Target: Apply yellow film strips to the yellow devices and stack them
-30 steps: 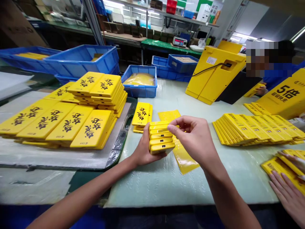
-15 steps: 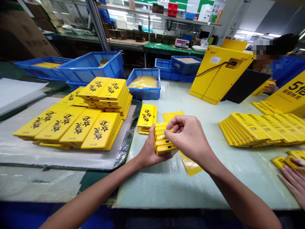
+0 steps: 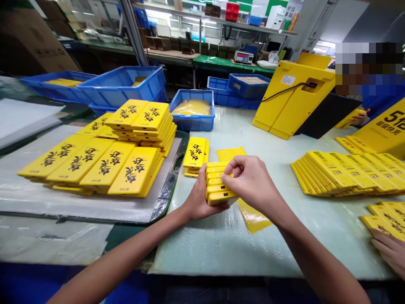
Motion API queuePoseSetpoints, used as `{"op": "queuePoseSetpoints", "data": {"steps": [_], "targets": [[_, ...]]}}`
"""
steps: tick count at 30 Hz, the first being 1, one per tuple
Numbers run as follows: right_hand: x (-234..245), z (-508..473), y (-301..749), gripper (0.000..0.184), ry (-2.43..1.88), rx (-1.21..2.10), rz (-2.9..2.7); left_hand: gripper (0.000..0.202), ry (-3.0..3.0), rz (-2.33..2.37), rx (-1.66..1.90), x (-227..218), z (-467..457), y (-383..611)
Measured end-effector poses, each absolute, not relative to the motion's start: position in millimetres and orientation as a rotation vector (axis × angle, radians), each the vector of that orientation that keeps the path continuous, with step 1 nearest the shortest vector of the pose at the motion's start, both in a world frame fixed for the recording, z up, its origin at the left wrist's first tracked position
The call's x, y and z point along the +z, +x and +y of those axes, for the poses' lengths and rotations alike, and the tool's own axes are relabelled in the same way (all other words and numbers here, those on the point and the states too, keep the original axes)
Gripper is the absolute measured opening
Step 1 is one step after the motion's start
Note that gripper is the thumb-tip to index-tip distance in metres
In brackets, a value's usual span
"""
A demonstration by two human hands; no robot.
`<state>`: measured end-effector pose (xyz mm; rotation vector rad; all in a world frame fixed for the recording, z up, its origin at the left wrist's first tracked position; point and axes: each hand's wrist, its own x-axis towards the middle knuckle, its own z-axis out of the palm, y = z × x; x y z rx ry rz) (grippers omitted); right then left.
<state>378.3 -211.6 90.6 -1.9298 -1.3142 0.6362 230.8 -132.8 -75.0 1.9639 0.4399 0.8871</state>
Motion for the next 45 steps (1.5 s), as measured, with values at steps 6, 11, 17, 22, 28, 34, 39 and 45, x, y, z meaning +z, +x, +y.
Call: {"op": "queuePoseSetpoints", "data": {"steps": [6, 11, 17, 22, 28, 34, 39, 45], "targets": [[88.5, -200.1, 411.1, 0.038, -2.032, 0.504, -1.448, 0.127, 1.960, 0.422, 0.930, -70.7, -133.8, 229.6], [72.7, -199.7, 421.2, 0.076, -1.805, 1.025, -1.432, 0.124, 1.950, 0.437, 0.919, -69.1, -134.8, 227.9], [63.3, -207.1, 419.0, 0.079, -1.511, 1.318, -1.283, 0.128, 1.958, 0.433, 0.898, -69.0, -133.0, 228.2], [52.2, -203.9, 454.4, 0.076, -1.528, 1.136, -1.288, 0.120, 1.950, 0.423, 0.897, -67.8, -130.2, 228.8], [-11.7, -213.4, 532.9, 0.017, -2.342, 0.406, -0.972, 0.128, 1.956, 0.459, 0.898, -68.0, -127.7, 228.3], [-46.1, -231.3, 520.0, 0.014, -2.507, 0.331, -1.045, 0.120, 2.028, 0.509, 0.899, -67.2, -127.8, 227.3], [-49.0, -230.4, 499.6, 0.017, -2.667, 0.239, -1.068, 0.121, 2.021, 0.510, 0.885, -67.3, -127.7, 228.0], [-52.5, -221.4, 477.5, 0.021, -2.809, 0.192, -1.145, 0.130, 1.993, 0.475, 0.911, -67.7, -128.3, 228.4]]}}
